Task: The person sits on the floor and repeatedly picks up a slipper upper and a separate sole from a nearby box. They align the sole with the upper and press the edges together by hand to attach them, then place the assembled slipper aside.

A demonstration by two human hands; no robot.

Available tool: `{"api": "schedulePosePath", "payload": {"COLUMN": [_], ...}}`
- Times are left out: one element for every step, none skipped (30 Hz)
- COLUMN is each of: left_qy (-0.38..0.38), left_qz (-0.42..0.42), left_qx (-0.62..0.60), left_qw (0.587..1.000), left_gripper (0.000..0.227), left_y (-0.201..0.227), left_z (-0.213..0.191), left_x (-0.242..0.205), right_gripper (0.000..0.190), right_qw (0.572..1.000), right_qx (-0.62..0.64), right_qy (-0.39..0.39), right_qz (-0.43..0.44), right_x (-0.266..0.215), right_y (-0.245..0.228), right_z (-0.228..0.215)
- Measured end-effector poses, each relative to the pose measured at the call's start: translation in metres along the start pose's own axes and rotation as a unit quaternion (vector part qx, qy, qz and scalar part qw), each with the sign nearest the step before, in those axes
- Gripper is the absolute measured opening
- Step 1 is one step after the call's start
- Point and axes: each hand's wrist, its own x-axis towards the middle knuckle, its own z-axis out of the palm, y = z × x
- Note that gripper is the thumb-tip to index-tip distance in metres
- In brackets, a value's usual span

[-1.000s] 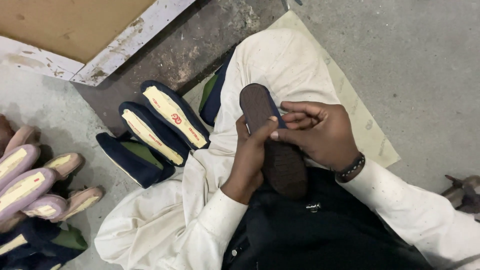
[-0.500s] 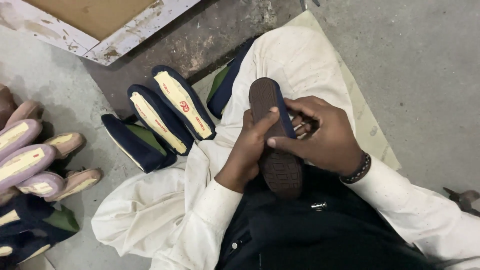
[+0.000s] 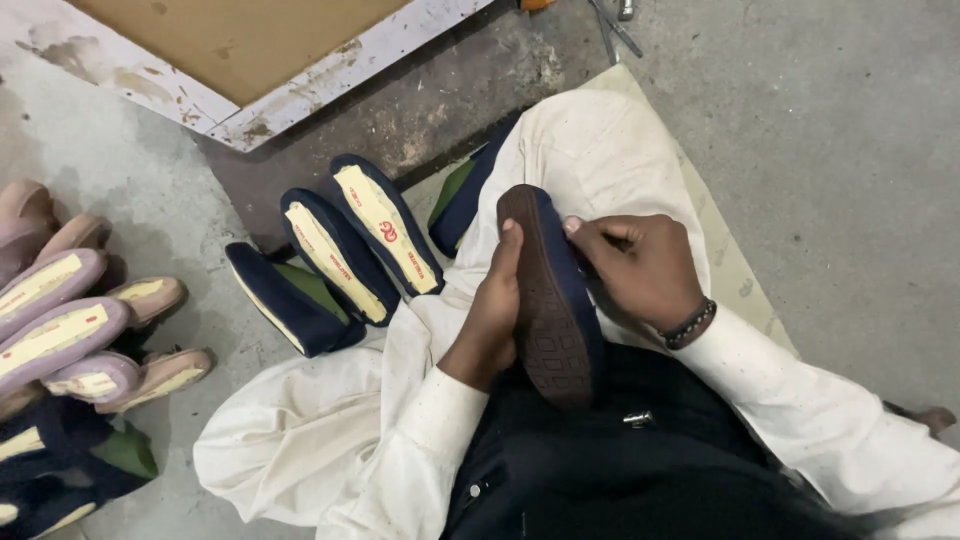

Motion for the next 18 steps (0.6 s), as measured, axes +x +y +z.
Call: {"api": "schedulePosePath", "payload": {"left_qy": [-0.020, -0.039, -0.035, -0.029, -0.023, -0.025, -0.028, -0.026, -0.023, -0.038, -0.053, -0.052, -0.041, -0.031, -0.030, -0.018, -0.004, 0.001], "left_qz": [0.002, -0.001, -0.005, -0.003, -0.001, 0.002, 0.005, 0.006, 0.008, 0.004, 0.001, 0.002, -0.007, -0.019, -0.019, 0.010, 0.039, 0.037], "left_qx": [-0.034, -0.066, -0.067, -0.020, 0.026, 0.027, 0.041, 0.052, 0.051, 0.022, -0.007, -0.010, -0.051, -0.094, -0.099, -0.049, 0.001, -0.004], "left_qw": [0.999, 0.997, 0.997, 0.999, 0.999, 0.999, 0.999, 0.998, 0.998, 0.999, 0.999, 0.999, 0.998, 0.995, 0.994, 0.999, 0.999, 0.999], "left_gripper": [0.083, 0.075, 0.075, 0.081, 0.090, 0.090, 0.091, 0.091, 0.091, 0.087, 0.082, 0.082, 0.075, 0.068, 0.068, 0.074, 0.088, 0.088], "left_y": [-0.005, -0.012, -0.015, -0.015, -0.014, -0.013, -0.011, -0.009, -0.015, -0.022, -0.029, -0.031, -0.033, -0.038, -0.039, -0.039, -0.038, -0.039], "left_z": [-0.004, -0.010, -0.011, -0.008, -0.004, -0.005, -0.005, -0.007, -0.014, -0.022, -0.029, -0.029, -0.030, -0.031, -0.028, -0.025, -0.022, -0.024], "left_x": [0.001, 0.000, -0.002, 0.000, 0.000, 0.001, 0.001, -0.001, -0.001, 0.002, 0.006, 0.002, -0.002, -0.006, -0.019, -0.033, -0.047, -0.048], "right_gripper": [0.021, 0.035, 0.035, 0.046, 0.058, 0.058, 0.053, 0.049, 0.049, 0.042, 0.035, 0.035, 0.025, 0.018, 0.018, 0.025, 0.036, 0.036], "right_qw": [1.000, 0.999, 0.999, 0.997, 0.994, 0.994, 0.998, 0.999, 0.999, 1.000, 0.999, 0.999, 0.999, 0.996, 0.997, 0.993, 0.988, 0.987], "right_qx": [0.013, 0.028, 0.028, 0.018, 0.007, 0.007, 0.009, 0.011, 0.012, 0.000, -0.011, -0.013, 0.016, 0.044, 0.039, 0.066, 0.092, 0.090], "right_qy": [0.003, 0.008, 0.006, -0.005, -0.016, -0.014, -0.018, -0.028, -0.031, -0.026, -0.021, -0.024, -0.024, -0.025, -0.027, -0.048, -0.068, -0.074], "right_qz": [-0.024, -0.043, -0.038, -0.072, -0.106, -0.110, -0.067, -0.023, -0.024, 0.000, 0.025, 0.024, 0.045, 0.068, 0.069, 0.086, 0.105, 0.109], "right_x": [-0.001, -0.007, 0.000, 0.008, 0.017, 0.022, 0.028, 0.032, 0.035, 0.039, 0.043, 0.042, 0.040, 0.037, 0.019, 0.004, -0.011, -0.027], "right_y": [-0.002, -0.001, 0.000, -0.001, -0.003, -0.001, -0.001, -0.001, -0.002, -0.002, -0.002, -0.001, 0.002, 0.006, 0.002, -0.004, -0.011, -0.014], "right_z": [0.000, 0.001, 0.005, 0.007, 0.007, 0.008, 0.010, 0.013, 0.015, 0.015, 0.016, 0.014, 0.013, 0.013, 0.006, 0.000, -0.006, -0.013]}}
